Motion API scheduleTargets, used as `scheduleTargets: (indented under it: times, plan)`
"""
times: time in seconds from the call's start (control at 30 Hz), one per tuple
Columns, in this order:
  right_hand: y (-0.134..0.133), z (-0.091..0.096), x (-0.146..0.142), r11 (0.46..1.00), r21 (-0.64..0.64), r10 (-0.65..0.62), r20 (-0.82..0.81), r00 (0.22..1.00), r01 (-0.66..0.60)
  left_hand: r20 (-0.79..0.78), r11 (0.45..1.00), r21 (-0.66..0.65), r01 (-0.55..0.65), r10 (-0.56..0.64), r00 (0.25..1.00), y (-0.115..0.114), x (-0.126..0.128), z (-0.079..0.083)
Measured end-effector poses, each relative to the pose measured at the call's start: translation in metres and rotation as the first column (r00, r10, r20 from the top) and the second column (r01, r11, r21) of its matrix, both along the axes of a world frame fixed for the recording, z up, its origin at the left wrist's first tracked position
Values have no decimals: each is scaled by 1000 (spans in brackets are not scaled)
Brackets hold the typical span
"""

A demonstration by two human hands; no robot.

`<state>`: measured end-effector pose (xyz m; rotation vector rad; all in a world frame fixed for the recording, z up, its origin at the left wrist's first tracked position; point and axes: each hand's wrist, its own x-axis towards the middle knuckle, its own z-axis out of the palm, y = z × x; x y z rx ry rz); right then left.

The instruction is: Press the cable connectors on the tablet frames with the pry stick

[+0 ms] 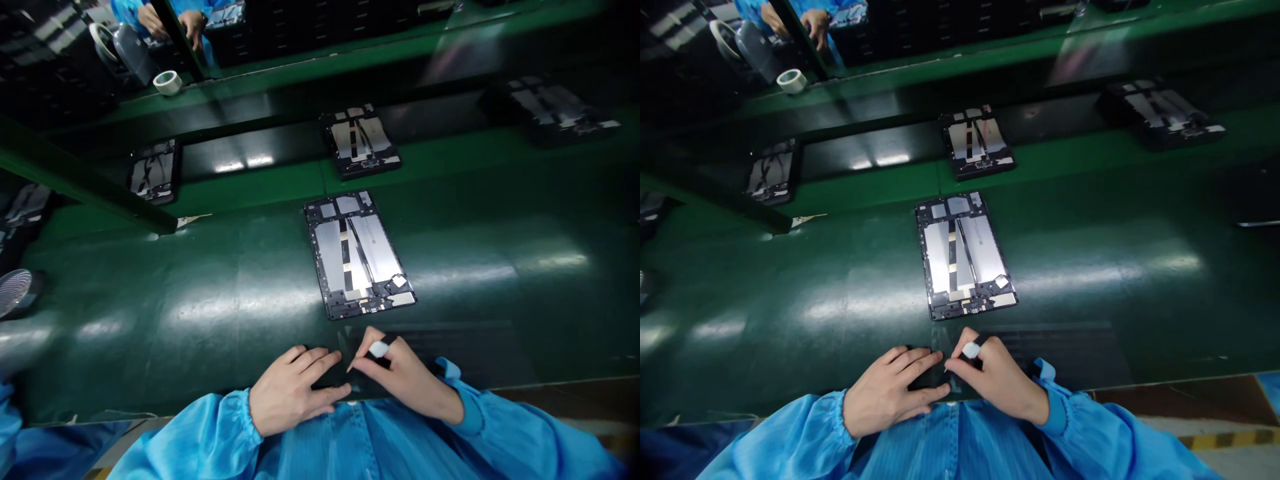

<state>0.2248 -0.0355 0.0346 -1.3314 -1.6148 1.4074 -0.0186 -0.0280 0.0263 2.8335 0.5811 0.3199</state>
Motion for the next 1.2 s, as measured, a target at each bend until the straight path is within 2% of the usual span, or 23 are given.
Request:
scheduleTargets:
  times: [0.1,0.17,0.3,0.4,0.6,1.2]
  plan:
    - [27,10,17,992,-120,-70,-176,982,49,18,999,-42,-23,24,1000,3,2,6]
    - [52,18,26,987,-154,-75,-184,980,46,67,996,-76,-53,58,996,9,6,9]
    - [95,25,30,968,-240,29,-158,987,-67,224,977,-18,-213,212,951,29,14,9]
    - [110,22,22,951,-278,99,-129,987,-132,279,948,75,-308,277,920,42,19,1]
    - [114,22,9,931,-339,125,-56,991,-137,280,943,104,-316,277,919,47,19,-9]
    - [112,14,8,946,-300,129,-2,992,-124,268,949,72,-307,278,923,46,16,-10]
